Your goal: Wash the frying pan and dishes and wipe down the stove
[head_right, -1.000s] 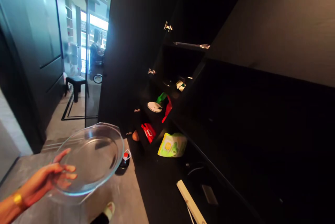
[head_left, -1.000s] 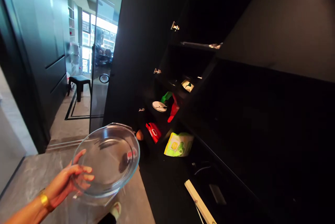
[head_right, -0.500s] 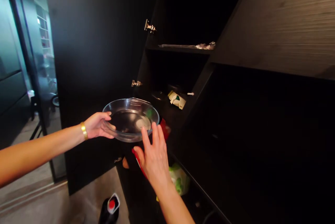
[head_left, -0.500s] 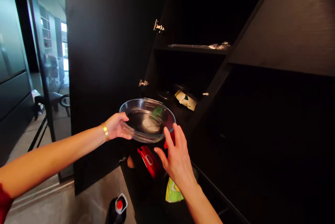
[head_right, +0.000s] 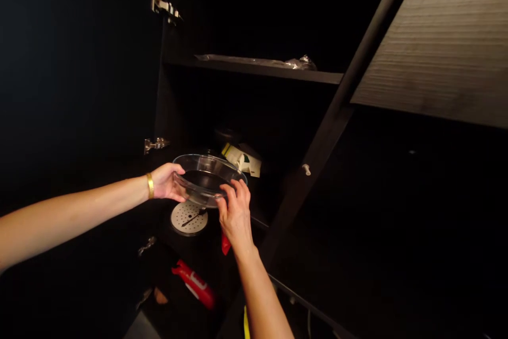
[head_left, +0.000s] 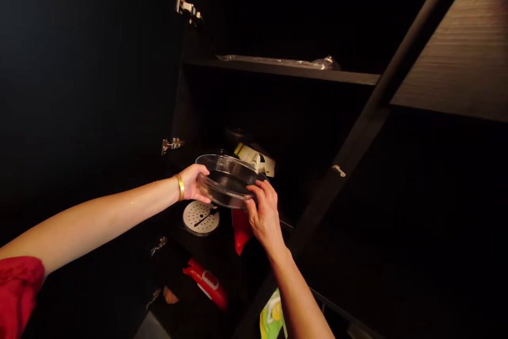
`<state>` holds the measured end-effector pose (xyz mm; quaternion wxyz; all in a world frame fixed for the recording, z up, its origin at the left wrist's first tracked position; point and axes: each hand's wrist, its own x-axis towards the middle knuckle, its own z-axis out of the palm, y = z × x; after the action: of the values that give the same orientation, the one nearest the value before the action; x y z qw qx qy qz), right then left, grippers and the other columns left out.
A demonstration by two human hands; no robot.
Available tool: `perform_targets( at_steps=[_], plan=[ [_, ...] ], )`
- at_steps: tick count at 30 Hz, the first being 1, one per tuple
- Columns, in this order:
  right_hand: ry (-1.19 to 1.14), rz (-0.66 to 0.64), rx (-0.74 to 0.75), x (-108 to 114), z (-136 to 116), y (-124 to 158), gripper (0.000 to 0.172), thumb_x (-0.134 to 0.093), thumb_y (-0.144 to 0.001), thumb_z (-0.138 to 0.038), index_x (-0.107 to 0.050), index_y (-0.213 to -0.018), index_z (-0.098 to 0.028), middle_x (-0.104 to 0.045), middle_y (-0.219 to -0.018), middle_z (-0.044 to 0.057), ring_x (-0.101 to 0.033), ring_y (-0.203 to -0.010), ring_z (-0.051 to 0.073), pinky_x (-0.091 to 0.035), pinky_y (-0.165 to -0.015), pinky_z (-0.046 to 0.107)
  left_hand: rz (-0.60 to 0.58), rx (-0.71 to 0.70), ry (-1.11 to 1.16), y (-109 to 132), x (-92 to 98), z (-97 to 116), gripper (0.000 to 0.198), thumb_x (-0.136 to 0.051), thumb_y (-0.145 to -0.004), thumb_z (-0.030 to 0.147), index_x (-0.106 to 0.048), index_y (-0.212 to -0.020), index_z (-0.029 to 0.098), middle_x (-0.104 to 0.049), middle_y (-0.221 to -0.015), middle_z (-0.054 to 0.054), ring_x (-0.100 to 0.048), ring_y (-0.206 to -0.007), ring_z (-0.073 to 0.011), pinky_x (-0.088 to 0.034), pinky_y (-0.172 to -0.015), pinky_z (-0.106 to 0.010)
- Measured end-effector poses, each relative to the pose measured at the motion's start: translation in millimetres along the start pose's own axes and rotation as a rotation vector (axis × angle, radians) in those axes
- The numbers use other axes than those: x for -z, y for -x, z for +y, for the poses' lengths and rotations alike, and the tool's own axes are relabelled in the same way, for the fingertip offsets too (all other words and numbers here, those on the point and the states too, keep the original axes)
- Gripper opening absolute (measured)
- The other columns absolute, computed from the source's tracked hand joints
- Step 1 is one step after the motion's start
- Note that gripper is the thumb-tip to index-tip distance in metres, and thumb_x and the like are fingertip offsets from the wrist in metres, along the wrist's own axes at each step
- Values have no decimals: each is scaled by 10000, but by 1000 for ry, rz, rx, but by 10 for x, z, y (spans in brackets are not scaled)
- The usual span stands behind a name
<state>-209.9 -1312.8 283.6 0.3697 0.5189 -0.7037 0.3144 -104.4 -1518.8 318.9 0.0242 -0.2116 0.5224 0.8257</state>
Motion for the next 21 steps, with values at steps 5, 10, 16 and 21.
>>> perform_targets(
  at_steps=[5, 10, 16, 21],
  plan=[
    [142, -29, -20, -128, 4, -72, 409, -435, -890, -268, -403, -1288, -175, -452, -1252, 147, -325, -1246, 290, -370, -989, 538, -28, 31, 8, -281, 18, 93, 266, -416, -746, 322, -561, -847, 123, -628, -636, -105, -635, -598, -220, -552, -545, -341],
    [222, -16, -1, -146, 28, -50, 497, -508, -857, -315, -375, -1324, -210, -481, -1172, 137, -404, -1157, 301, -368, -954, 587, -54, 30, -50, -367, -88, 35, 434, -297, -856, 468, -552, -886, 118, -639, -679, -104, -637, -610, -182, -536, -585, -280],
    [227, 2, 149, 38, 318, 76, 380, -414, -848, -73, -521, -1172, -240, -540, -933, 49, -523, -940, 195, -250, -1015, 633, -117, -19, -592, -630, 67, 257, 628, -246, -842, 640, -539, -1039, 120, -667, -715, -135, -656, -622, -227, -527, -591, -327],
    [140, -3, 203, 211, 537, 149, 308, -479, -836, -96, -561, -1111, -206, -562, -896, 46, -556, -874, 180, -267, -1019, 636, 288, -435, -1270, -1360, 347, 835, 395, -321, -900, 378, -629, -988, 146, -686, -945, -110, -660, -816, -188, -509, -731, -275]
  ],
)
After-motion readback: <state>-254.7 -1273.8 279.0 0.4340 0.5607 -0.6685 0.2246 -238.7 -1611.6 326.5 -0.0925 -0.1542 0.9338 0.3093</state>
